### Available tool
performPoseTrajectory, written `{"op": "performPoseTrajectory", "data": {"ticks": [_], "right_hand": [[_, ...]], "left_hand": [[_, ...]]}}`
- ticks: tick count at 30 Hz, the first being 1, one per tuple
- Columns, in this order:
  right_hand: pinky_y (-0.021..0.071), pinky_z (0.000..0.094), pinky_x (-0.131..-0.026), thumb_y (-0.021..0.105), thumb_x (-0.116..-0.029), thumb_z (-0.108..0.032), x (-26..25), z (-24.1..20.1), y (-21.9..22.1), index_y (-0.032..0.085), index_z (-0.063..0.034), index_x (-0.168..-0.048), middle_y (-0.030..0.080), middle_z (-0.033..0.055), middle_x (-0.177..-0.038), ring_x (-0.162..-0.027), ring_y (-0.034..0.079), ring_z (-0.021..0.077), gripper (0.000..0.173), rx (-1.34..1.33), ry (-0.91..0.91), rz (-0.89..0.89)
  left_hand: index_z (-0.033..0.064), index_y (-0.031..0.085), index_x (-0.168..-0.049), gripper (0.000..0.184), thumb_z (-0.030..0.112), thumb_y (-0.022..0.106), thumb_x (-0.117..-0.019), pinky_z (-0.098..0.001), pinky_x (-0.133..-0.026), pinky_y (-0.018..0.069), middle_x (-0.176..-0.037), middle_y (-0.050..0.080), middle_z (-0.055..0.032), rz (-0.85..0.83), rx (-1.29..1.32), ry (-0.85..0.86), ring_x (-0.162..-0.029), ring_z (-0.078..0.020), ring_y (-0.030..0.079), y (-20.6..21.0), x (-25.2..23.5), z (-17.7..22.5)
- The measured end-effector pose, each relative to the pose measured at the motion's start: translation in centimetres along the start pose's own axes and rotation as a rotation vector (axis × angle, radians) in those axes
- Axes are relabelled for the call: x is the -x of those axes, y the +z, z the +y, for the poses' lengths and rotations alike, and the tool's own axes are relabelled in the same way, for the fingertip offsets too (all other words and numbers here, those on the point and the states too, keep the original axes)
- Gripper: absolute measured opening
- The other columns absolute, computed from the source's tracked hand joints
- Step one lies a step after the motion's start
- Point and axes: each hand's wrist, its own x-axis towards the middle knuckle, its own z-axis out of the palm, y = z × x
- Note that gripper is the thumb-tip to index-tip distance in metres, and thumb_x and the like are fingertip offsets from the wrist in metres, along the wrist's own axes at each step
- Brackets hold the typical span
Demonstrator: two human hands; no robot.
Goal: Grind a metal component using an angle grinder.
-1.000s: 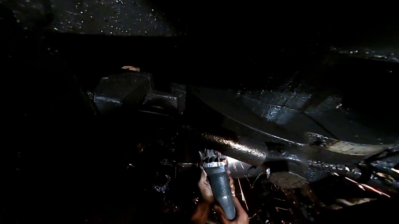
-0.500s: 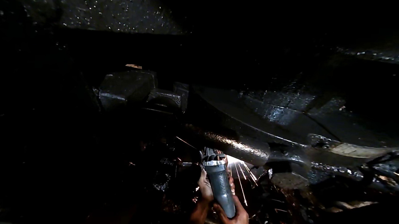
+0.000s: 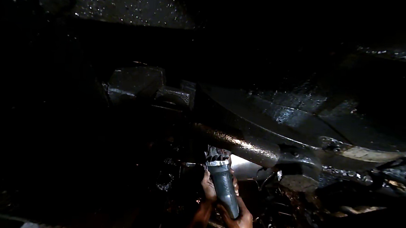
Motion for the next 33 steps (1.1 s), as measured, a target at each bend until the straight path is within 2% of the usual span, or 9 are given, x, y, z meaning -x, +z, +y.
{"op": "performPoseTrajectory", "data": {"ticks": [3, 5, 12, 18, 20, 22, 24, 29, 33], "right_hand": [[0.0596, 0.0449, -0.079, 0.087, -0.0685, -0.043, -0.1, -0.2, -0.1, 0.070, -0.0062, -0.115, 0.075, 0.0075, -0.091, -0.082, 0.072, 0.0175, 0.062, 0.025, 0.000, 0.001], [0.0593, 0.0446, -0.079, 0.087, -0.0684, -0.043, -0.2, -0.2, -0.2, 0.070, -0.0057, -0.116, 0.075, 0.0080, -0.091, -0.082, 0.072, 0.0176, 0.062, 0.043, -0.010, 0.003], [0.0588, 0.0454, -0.079, 0.087, -0.0687, -0.043, -0.2, -1.0, -0.6, 0.070, -0.0050, -0.116, 0.075, 0.0091, -0.091, -0.082, 0.072, 0.0190, 0.063, 0.086, -0.010, 0.001], [0.0590, 0.0454, -0.077, 0.086, -0.0673, -0.046, -0.3, -1.2, -0.3, 0.070, -0.0074, -0.114, 0.075, 0.0072, -0.089, -0.080, 0.072, 0.0185, 0.063, 0.097, -0.007, 0.010], [0.0586, 0.0488, -0.079, 0.087, -0.0691, -0.043, -0.3, -1.3, -0.4, 0.070, -0.0061, -0.116, 0.075, 0.0098, -0.091, -0.083, 0.073, 0.0221, 0.062, 0.098, -0.007, -0.004], [0.0587, 0.0489, -0.079, 0.086, -0.0692, -0.044, -0.3, -1.3, -0.3, 0.070, -0.0069, -0.116, 0.075, 0.0094, -0.091, -0.083, 0.073, 0.0221, 0.062, 0.116, -0.018, 0.000], [0.0587, 0.0497, -0.077, 0.086, -0.0682, -0.046, -0.3, -1.2, -0.2, 0.070, -0.0071, -0.116, 0.075, 0.0095, -0.090, -0.081, 0.073, 0.0230, 0.063, 0.132, -0.027, 0.010], [0.0578, 0.0531, -0.076, 0.087, -0.0681, -0.045, -0.2, -1.6, -0.2, 0.070, -0.0071, -0.116, 0.075, 0.0111, -0.088, -0.081, 0.073, 0.0262, 0.063, 0.164, -0.023, 0.015], [0.0574, 0.0550, -0.076, 0.087, -0.0679, -0.045, -0.2, -1.8, -0.1, 0.070, -0.0069, -0.116, 0.075, 0.0121, -0.089, -0.081, 0.073, 0.0284, 0.064, 0.176, -0.014, 0.013]], "left_hand": [[0.0130, 0.068, -0.094, 0.076, 0.080, 0.033, -0.0926, -0.0263, -0.057, 0.0552, -0.073, 0.068, -0.0020, -0.020, -0.016, -0.030, -0.065, -0.0101, 0.067, -0.9, 0.2, 0.3], [0.0105, 0.062, -0.095, 0.076, 0.075, 0.022, -0.0989, -0.0237, -0.060, 0.0540, -0.074, 0.065, -0.0009, 0.095, -0.165, -0.047, -0.068, -0.0069, 0.065, -1.3, 0.8, 0.3], [0.0060, 0.060, -0.104, 0.062, 0.054, 0.021, -0.1091, -0.0222, -0.067, 0.0534, -0.080, 0.064, -0.0017, 0.172, -0.344, -0.100, -0.074, -0.0056, 0.063, -1.6, 1.3, 0.2], [0.0094, 0.061, -0.097, 0.069, 0.066, 0.023, -0.1042, -0.0227, -0.062, 0.0539, -0.075, 0.064, -0.0005, 0.173, -0.264, -0.077, -0.070, -0.0059, 0.064, -1.0, 1.3, 0.7], [0.0119, 0.063, -0.100, 0.070, 0.071, 0.025, -0.1006, -0.0263, -0.064, 0.0549, -0.079, 0.066, -0.0013, 0.036, -0.158, -0.039, -0.073, -0.0090, 0.065, -1.3, 0.0, 0.2], [0.0142, 0.070, -0.107, 0.080, 0.085, 0.039, -0.0853, -0.0354, -0.062, 0.0554, -0.080, 0.068, -0.0053, -0.256, 0.049, -0.035, -0.069, -0.0172, 0.067, -1.8, -3.9, -0.9], [0.0164, 0.070, -0.111, 0.085, 0.090, 0.044, -0.0770, -0.0378, -0.061, 0.0547, -0.080, 0.067, -0.0060, -0.394, 0.111, -0.072, -0.068, -0.0198, 0.066, -1.9, -5.4, -1.3], [0.0124, 0.070, -0.108, 0.091, 0.092, 0.041, -0.0754, -0.0385, -0.062, 0.0547, -0.080, 0.067, -0.0079, -0.470, 0.206, -0.129, -0.067, -0.0217, 0.066, -1.2, -5.5, -1.0], [0.0114, 0.069, -0.107, 0.092, 0.092, 0.040, -0.0755, -0.0380, -0.061, 0.0547, -0.078, 0.067, -0.0075, -0.446, 0.229, -0.141, -0.066, -0.0214, 0.065, -0.9, -5.3, -0.7]]}}
